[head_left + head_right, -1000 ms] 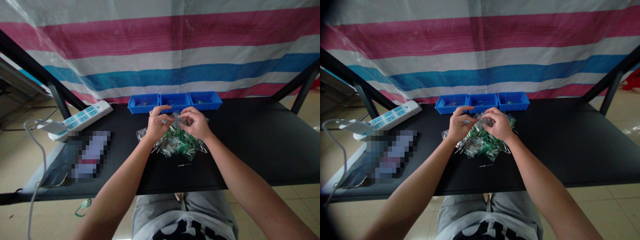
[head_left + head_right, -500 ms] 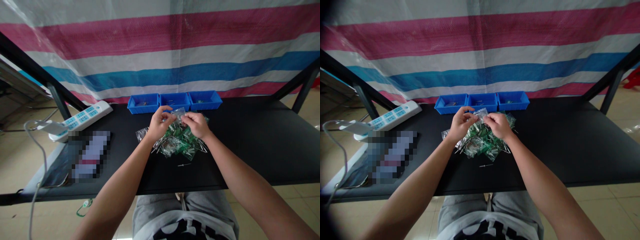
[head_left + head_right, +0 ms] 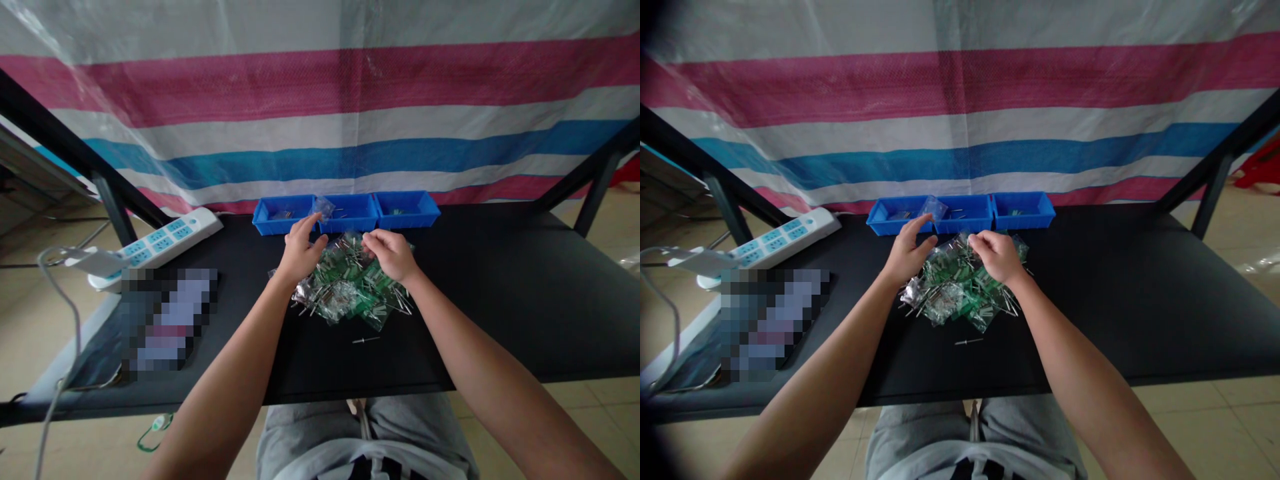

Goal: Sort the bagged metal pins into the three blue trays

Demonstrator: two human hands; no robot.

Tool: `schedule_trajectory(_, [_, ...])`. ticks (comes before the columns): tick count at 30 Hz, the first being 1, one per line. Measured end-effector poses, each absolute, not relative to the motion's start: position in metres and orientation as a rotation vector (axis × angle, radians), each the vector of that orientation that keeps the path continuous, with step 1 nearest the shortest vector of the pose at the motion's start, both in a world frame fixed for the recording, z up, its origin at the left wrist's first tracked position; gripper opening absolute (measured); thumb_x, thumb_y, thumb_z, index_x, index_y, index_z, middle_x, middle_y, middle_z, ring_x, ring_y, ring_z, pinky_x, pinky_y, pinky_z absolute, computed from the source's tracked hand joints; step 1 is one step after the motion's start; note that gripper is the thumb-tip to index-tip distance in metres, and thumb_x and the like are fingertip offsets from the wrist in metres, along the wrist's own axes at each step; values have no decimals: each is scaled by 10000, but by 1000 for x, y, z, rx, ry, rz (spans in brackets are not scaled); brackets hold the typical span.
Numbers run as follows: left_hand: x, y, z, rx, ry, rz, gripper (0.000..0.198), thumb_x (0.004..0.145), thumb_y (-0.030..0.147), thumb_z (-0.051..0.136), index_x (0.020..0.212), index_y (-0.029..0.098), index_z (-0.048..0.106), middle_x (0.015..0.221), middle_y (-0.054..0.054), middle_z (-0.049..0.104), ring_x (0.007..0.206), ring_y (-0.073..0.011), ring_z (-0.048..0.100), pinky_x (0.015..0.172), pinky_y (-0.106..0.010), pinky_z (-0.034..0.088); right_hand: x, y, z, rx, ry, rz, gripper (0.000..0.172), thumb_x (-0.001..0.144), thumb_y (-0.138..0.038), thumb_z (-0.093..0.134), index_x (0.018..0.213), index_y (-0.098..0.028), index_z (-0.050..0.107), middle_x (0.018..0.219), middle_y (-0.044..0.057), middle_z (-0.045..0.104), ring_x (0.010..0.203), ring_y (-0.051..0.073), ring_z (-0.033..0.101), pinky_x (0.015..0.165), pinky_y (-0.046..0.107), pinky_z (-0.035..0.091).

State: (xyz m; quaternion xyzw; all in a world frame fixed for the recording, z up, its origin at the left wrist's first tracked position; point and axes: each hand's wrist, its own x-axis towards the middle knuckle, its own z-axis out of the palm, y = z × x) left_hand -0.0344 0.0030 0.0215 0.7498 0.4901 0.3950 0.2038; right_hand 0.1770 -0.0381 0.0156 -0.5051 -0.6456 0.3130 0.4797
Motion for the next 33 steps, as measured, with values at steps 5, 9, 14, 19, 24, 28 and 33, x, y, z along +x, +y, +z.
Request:
schedule_trajectory(5, [-47, 14, 18, 2111, 1778, 935, 656, 830, 411, 482, 1452, 238, 370, 1512, -100, 378, 1387, -323, 285, 1087, -553, 273, 175, -42, 21, -1285, -1766, 594, 439, 882, -533, 480, 638, -181, 576, 554, -8, 535, 533, 117, 468, 558, 259, 335])
schedule_trajectory(9, [-51, 16, 19, 2046, 1957, 741, 715, 794, 528, 519, 1437, 243, 394, 1593, -112, 182, 1440, -374, 130, 1094, -606, 197, 173, -45, 26, -1267, -1851, 571, 398, 889, -473, 489, 630, -180, 560, 525, -25, 489, 512, 104, 443, 545, 248, 313])
schedule_trajectory(14, [-52, 11, 28, 1896, 2085, 822, 691, 793, 482, 544, 1419, 224, 406, 1612, -116, 50, 1453, -378, 67, 1109, -603, 190, 174, -45, 26, -1283, -1890, 521, 356, 879, -434, 505, 637, -179, 566, 534, -20, 515, 517, 107, 462, 550, 246, 322])
schedule_trajectory(19, [-47, 7, 29, 1879, 2023, 956, 567, 762, 387, 601, 1305, 251, 513, 1559, -111, 239, 1403, -394, 195, 1071, -619, 266, 174, -44, 25, -1290, -1951, 431, 296, 863, -376, 520, 646, -186, 588, 594, 6, 588, 556, 129, 513, 585, 261, 354])
schedule_trajectory(24, [-38, 2, 27, 2063, 1839, 1007, 372, 779, 217, 527, 1138, 220, 626, 1263, -131, 563, 1192, -354, 460, 961, -552, 391, 175, -42, 23, -1282, -1929, 364, 175, 834, -273, 533, 701, -196, 616, 703, 32, 660, 639, 156, 573, 616, 271, 395])
schedule_trajectory(28, [-29, -2, 21, 2199, 1747, 861, 280, 835, 290, 502, 1020, 201, 693, 1064, -124, 654, 1068, -335, 527, 922, -523, 404, 176, -40, 22, -1294, -1900, 334, 140, 817, -247, 550, 706, -197, 619, 718, 35, 673, 647, 158, 584, 633, 273, 417])
schedule_trajectory(33, [-23, -2, 9, 2214, 1751, 682, 336, 799, 466, 583, 921, 198, 747, 1071, -150, 650, 1056, -373, 523, 898, -552, 404, 177, -39, 19, -1298, -1920, 318, 118, 809, -245, 560, 724, -195, 625, 732, 37, 681, 661, 161, 594, 650, 273, 428])
